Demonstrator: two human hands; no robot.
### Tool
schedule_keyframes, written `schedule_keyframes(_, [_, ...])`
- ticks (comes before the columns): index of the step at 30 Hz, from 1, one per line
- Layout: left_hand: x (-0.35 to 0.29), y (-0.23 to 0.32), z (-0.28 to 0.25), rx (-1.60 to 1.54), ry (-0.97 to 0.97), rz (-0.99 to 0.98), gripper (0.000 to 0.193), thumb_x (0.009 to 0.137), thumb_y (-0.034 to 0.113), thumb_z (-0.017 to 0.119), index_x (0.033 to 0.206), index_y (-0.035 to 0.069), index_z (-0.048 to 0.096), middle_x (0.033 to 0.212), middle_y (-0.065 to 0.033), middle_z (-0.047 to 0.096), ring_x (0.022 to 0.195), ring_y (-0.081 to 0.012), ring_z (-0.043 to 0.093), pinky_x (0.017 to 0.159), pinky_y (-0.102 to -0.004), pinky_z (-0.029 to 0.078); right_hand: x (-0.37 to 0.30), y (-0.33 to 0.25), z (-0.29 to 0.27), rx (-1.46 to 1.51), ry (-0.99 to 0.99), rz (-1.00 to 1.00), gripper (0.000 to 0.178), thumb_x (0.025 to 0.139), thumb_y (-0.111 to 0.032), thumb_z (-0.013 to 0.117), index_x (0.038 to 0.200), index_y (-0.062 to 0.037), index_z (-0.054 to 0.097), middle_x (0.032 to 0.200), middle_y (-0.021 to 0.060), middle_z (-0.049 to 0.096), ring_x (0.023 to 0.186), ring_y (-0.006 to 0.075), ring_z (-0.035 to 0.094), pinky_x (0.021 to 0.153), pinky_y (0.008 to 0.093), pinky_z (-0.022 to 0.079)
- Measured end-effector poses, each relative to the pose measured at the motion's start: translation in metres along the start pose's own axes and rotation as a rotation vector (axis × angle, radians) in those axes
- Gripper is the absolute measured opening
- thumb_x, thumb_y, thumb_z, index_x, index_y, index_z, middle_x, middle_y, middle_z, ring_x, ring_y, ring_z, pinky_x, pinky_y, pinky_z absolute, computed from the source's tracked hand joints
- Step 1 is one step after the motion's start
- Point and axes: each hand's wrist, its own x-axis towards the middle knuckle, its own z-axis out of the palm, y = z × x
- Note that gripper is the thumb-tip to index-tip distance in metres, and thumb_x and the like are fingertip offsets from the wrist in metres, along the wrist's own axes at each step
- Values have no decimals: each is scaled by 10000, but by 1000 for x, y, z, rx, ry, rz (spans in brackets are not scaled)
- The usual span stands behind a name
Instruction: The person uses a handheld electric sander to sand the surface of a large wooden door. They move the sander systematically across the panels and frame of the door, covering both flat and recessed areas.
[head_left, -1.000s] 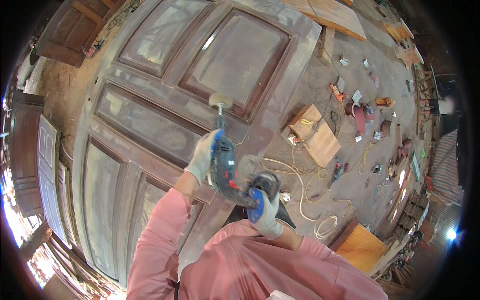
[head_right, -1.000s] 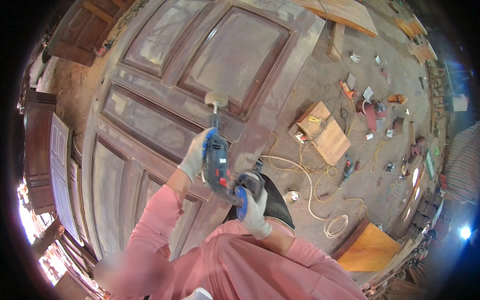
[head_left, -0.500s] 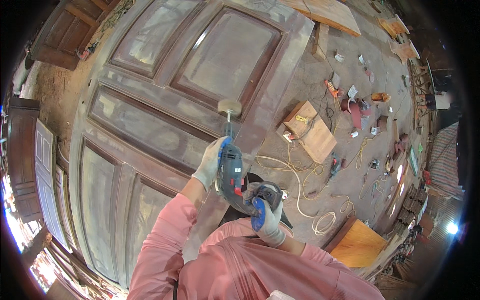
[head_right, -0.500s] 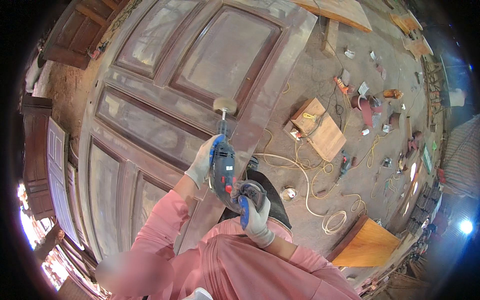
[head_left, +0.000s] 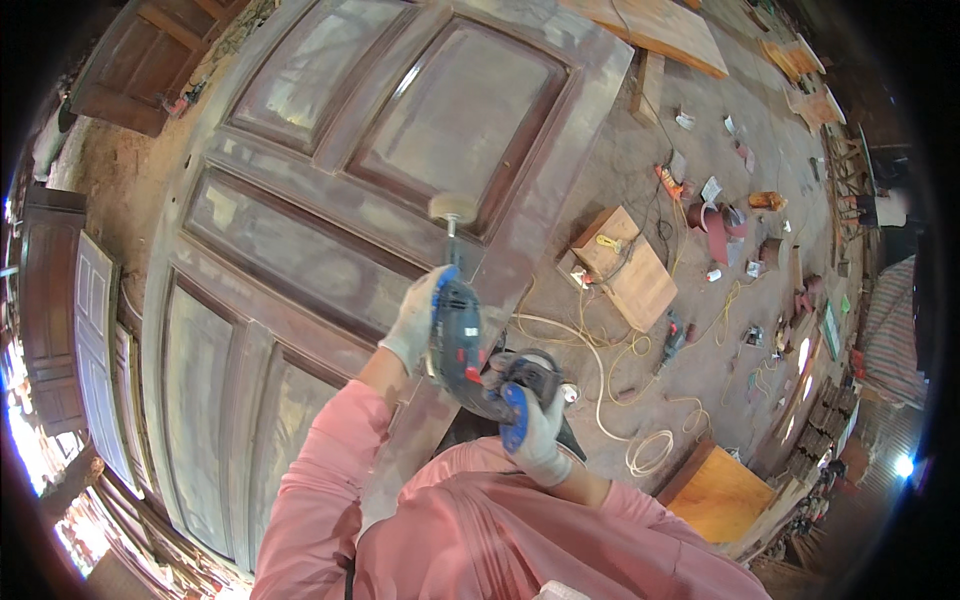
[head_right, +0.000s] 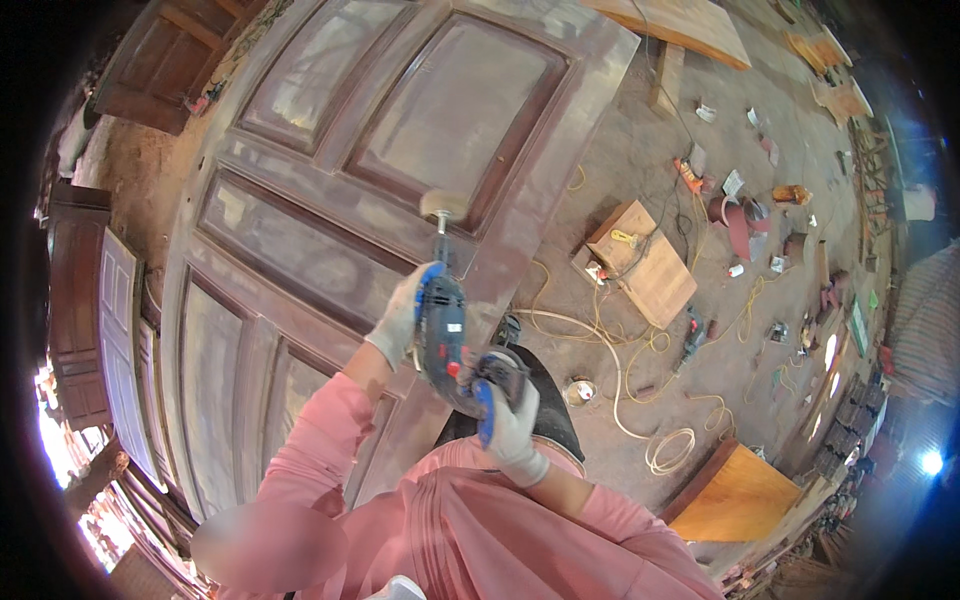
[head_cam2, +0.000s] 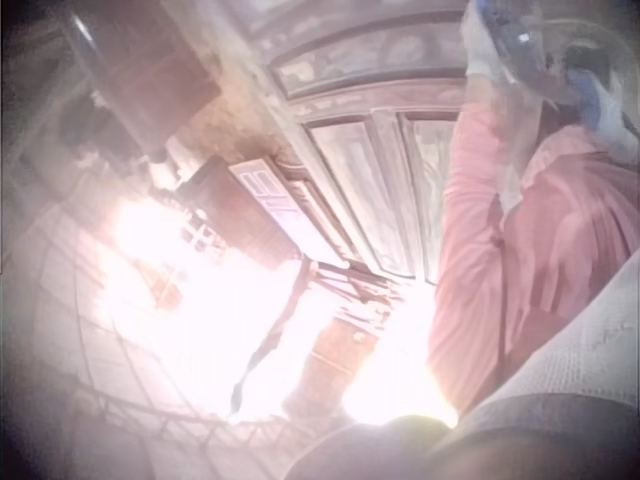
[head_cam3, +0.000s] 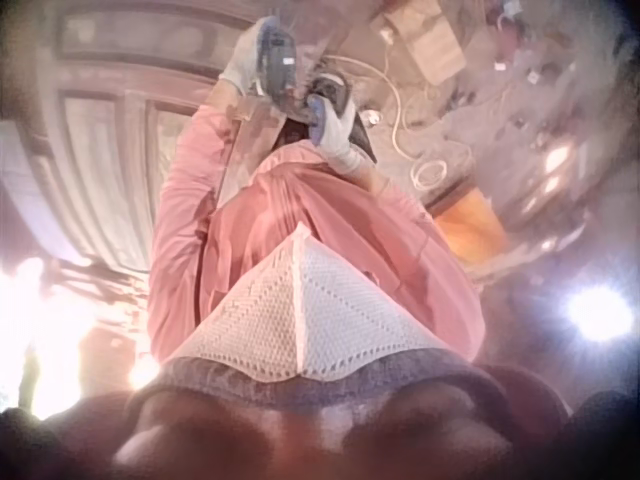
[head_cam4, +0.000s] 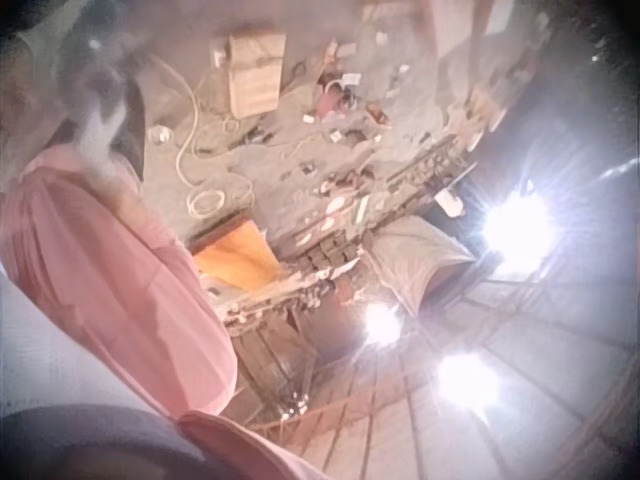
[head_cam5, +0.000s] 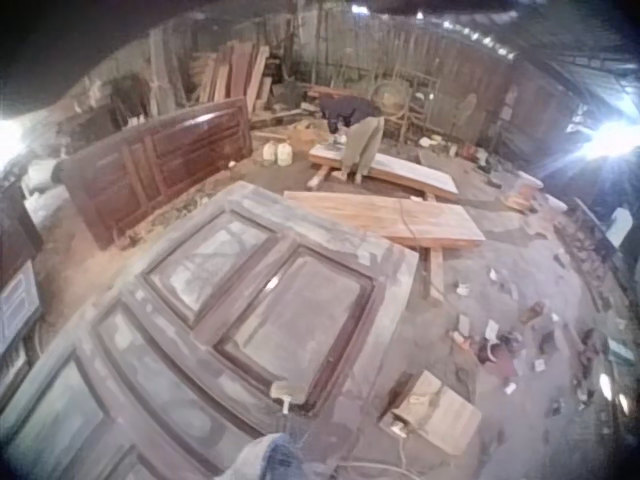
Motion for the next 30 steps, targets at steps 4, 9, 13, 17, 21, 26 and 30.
schedule_keyframes(4, [16, 49, -52, -25, 102, 79, 363, 959, 429, 614, 936, 74, 689, 825, -98, 707, 677, -222, 677, 649, -367, 586, 42, 29, 43, 96, -75, 60, 344, 942, 66, 517, 1279, 39, 577, 1151, 113, 675, 955, 165, 654, 876, 316, 533])
schedule_keyframes(9, [11, 106, -67, -54, 69, 19, 368, 939, 448, 633, 920, 82, 679, 815, -97, 704, 673, -236, 677, 647, -369, 588, 83, 47, 74, 151, -214, 88, 337, 944, 58, 519, 1274, 31, 582, 1129, 113, 685, 945, 174, 664, 843, 311, 543])
schedule_keyframes(13, [16, 94, -61, -34, 154, 33, 350, 933, 436, 645, 900, 90, 680, 795, -73, 702, 652, -213, 669, 621, -362, 581, 70, 48, 69, 170, -183, 45, 326, 942, 51, 530, 1262, 30, 588, 1133, 117, 689, 946, 164, 663, 826, 295, 544])
schedule_keyframes(17, [13, 110, -67, -53, 93, 5, 341, 938, 430, 640, 891, 95, 688, 785, -65, 702, 638, -204, 664, 610, -352, 577, 81, 49, 82, 143, -206, 46, 314, 943, 38, 537, 1252, 24, 595, 1118, 116, 691, 934, 163, 665, 814, 295, 548])
schedule_keyframes(21, [10, 118, -74, -48, 81, 84, 346, 946, 433, 633, 902, 94, 691, 790, -65, 703, 643, -200, 665, 609, -346, 577, 91, 50, 90, 149, -221, 60, 300, 944, 40, 527, 1234, 24, 601, 1111, 115, 694, 919, 164, 665, 810, 301, 553])
schedule_keyframes(26, [15, 97, -66, -81, 96, 107, 329, 962, 417, 621, 901, 101, 688, 791, -62, 702, 644, -193, 662, 622, -346, 576, 74, 57, 77, 144, -202, -35, 313, 934, 56, 519, 1235, 33, 600, 1114, 116, 689, 930, 159, 660, 808, 297, 549])
schedule_keyframes(30, [14, 128, -78, -40, 16, 49, 317, 961, 411, 615, 900, 107, 682, 800, -65, 703, 652, -200, 665, 635, -351, 577, 95, 56, 96, 90, -231, 18, 316, 942, 62, 516, 1245, 25, 596, 1091, 92, 680, 930, 152, 656, 816, 290, 539])
